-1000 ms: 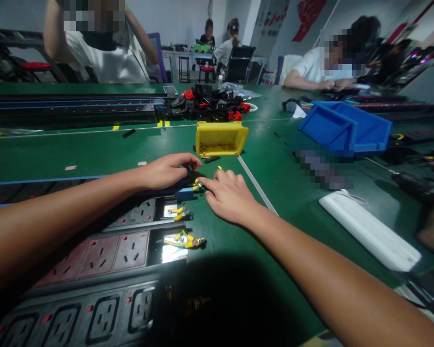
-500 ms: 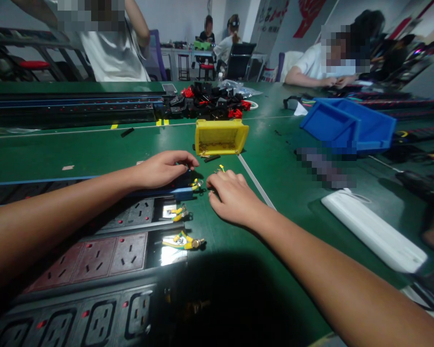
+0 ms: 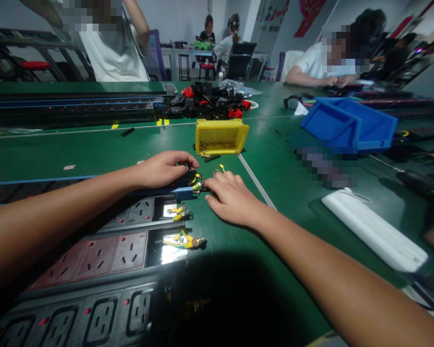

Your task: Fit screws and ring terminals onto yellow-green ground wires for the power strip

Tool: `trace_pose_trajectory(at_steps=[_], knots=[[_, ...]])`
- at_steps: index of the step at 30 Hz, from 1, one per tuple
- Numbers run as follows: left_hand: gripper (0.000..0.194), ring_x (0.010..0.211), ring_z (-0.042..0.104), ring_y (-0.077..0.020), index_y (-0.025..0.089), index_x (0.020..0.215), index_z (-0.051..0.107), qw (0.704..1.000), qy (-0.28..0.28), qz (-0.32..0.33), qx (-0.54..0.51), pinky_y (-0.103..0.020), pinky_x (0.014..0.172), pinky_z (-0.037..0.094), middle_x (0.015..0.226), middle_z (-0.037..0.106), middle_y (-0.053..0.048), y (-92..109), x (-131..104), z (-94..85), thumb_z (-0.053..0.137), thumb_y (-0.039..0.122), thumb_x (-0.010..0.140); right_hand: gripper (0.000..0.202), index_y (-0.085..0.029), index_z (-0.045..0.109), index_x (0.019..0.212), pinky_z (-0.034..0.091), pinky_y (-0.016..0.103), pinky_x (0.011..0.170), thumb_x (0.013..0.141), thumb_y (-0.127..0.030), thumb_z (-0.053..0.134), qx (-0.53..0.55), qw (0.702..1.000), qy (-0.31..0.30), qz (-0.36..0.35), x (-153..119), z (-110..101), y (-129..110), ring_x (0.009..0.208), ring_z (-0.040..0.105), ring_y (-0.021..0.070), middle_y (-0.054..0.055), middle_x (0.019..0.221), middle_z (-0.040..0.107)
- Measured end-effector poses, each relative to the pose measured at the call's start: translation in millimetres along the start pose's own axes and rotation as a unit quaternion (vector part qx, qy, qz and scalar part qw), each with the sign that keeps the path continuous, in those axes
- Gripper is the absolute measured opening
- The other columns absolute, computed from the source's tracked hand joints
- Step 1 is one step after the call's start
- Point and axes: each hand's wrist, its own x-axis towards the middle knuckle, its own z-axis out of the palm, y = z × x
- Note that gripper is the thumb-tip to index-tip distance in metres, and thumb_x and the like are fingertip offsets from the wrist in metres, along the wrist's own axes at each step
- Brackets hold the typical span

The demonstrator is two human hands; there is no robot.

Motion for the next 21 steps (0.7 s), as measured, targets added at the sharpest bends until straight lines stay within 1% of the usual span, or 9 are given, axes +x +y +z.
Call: trace_pose_trajectory(at_steps=[3,6,9,12,14,16,19,21], knots=[[0.035,0.08,0.059,-0.0116,0.013,0.105,0.065,1.0,0.003,0.005,0.006,-0.022,0.078,0.046,0.097,0.068,-0.002,0.7,-0.5,0.0,0.042,0.014,0.08,0.032,-0.02,0.057,0.117,0.037,0.041,0.086,0.092,-0.036,0.046,0.012,1.0,0.01,0.002,-0.6,1.6,1.6,0.1,0.047,0.0268,0.011,0.108,0.058],[0.034,0.082,0.06,-0.012,0.013,0.105,0.066,1.0,0.003,0.012,0.012,-0.023,0.084,0.046,0.101,0.069,-0.002,0.6,-0.5,-0.3,0.042,0.015,0.08,0.036,-0.025,0.06,0.121,0.036,0.04,0.085,0.092,-0.043,0.049,0.023,1.0,0.011,0.0,-0.4,2.6,0.6,0.1,0.047,0.0265,0.009,0.107,0.059],[0.034,0.087,0.061,-0.0129,0.015,0.104,0.066,1.0,0.002,0.015,0.016,-0.023,0.088,0.046,0.104,0.069,-0.002,-0.5,0.2,-0.6,0.042,0.016,0.08,0.03,-0.03,0.068,0.112,0.035,0.038,0.083,0.091,-0.045,0.052,0.038,0.999,0.027,0.022,1.0,3.0,-2.5,0.097,0.048,0.0252,0.008,0.1,0.061],[0.033,0.088,0.061,-0.0131,0.015,0.104,0.066,1.0,0.0,0.015,0.017,-0.024,0.088,0.046,0.104,0.069,-0.002,-1.4,0.9,-0.7,0.042,0.017,0.08,0.023,-0.027,0.072,0.096,0.035,0.036,0.081,0.092,-0.039,0.053,0.046,0.996,0.051,0.058,2.4,2.5,-5.1,0.093,0.05,0.0234,0.006,0.092,0.063],[0.033,0.088,0.061,-0.013,0.015,0.104,0.065,1.0,-0.001,0.014,0.018,-0.023,0.088,0.046,0.104,0.069,-0.003,-1.5,1.0,-0.8,0.042,0.017,0.081,0.021,-0.024,0.071,0.091,0.035,0.035,0.08,0.09,-0.036,0.054,0.043,0.995,0.056,0.071,2.5,1.7,-6.1,0.091,0.051,0.0228,0.005,0.089,0.064],[0.034,0.088,0.061,-0.0133,0.015,0.104,0.065,1.0,-0.002,0.013,0.018,-0.024,0.087,0.046,0.104,0.069,-0.003,-1.0,1.0,-0.8,0.042,0.017,0.081,0.022,-0.024,0.07,0.097,0.035,0.035,0.079,0.089,-0.037,0.055,0.032,0.996,0.055,0.07,2.0,1.1,-7.3,0.091,0.051,0.0234,0.006,0.09,0.065],[0.034,0.09,0.061,-0.0138,0.015,0.105,0.065,1.0,-0.004,0.009,0.019,-0.024,0.086,0.046,0.104,0.069,-0.002,-0.2,1.2,-0.8,0.041,0.017,0.08,0.031,-0.025,0.07,0.105,0.035,0.035,0.077,0.087,-0.047,0.057,0.006,0.996,0.056,0.067,1.7,1.6,-10.3,0.094,0.051,0.0259,0.007,0.096,0.065],[0.035,0.091,0.061,-0.014,0.015,0.105,0.065,1.0,-0.008,0.007,0.02,-0.023,0.085,0.046,0.103,0.069,-0.002,0.2,1.5,-0.8,0.041,0.018,0.08,0.032,-0.027,0.071,0.104,0.034,0.035,0.076,0.087,-0.049,0.056,-0.004,0.995,0.058,0.076,2.6,2.2,-12.3,0.094,0.051,0.0264,0.007,0.095,0.066]])
